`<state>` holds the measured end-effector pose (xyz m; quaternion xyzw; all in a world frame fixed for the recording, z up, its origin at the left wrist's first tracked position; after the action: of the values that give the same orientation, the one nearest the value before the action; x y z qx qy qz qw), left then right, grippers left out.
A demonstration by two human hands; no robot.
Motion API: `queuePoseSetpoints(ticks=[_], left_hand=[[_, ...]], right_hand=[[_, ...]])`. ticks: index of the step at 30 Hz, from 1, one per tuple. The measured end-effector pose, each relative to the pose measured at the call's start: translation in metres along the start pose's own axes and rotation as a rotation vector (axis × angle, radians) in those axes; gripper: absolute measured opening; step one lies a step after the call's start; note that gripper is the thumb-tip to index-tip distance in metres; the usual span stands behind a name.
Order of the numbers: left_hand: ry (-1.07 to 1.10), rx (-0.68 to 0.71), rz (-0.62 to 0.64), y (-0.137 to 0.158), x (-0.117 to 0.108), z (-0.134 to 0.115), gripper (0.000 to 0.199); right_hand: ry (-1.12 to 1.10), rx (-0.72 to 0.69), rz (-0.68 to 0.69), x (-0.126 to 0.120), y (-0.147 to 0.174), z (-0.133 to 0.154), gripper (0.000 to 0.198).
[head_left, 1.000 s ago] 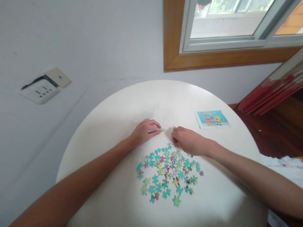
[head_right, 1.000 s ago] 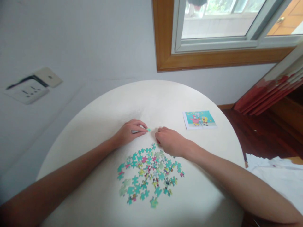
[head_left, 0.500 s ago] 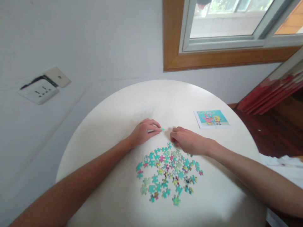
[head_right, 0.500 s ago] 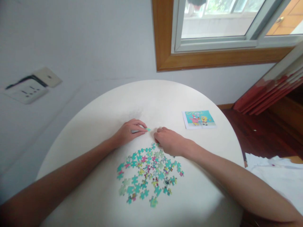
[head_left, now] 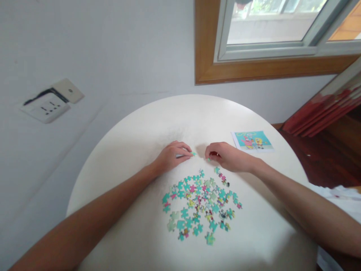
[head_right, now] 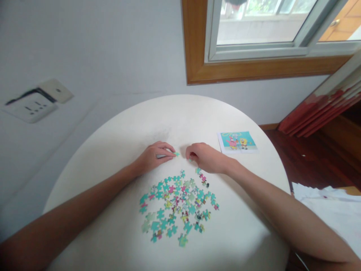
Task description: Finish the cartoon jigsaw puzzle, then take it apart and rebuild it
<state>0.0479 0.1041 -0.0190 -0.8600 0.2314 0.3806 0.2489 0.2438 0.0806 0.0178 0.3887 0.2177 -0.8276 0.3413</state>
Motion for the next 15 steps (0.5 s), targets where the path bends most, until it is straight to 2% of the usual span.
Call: queuePoseSetpoints(ticks=[3, 7, 9, 15], left_hand=[[0.003, -0.004, -0.001, 0.0, 0.0, 0.0, 0.013], [0.005, -0.013, 0.0, 0.001, 0.0, 0.001, 0.014], [0.007, -0.012, -0.004, 0.001, 0.0, 0.001, 0.014], [0.02, 0.007, -0.016, 0.001, 0.0, 0.0, 0.013]], right_hand=[[-0.101, 0.001, 0.051, 0.005, -0.001, -0.004, 0.026], [-0.202, 0.029, 0.097, 0.018, -0.001, -0.008, 0.011], [-0.193, 0.038, 0.094, 0.022, -0.002, -0.01, 0.005], [-0.095, 0.057, 0.057, 0.024, -0.006, -0.017, 0.005]])
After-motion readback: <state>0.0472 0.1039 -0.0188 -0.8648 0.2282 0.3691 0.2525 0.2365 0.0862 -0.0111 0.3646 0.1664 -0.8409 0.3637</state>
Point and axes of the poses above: each hand's wrist, its own y-axis away from the middle knuckle, its own x-axis out of the palm, z = x × y, the point moved 5 cm from there along -y, towards the middle knuckle, and after that the axes turned 7 degrees about -x, right-handed, at the moved point
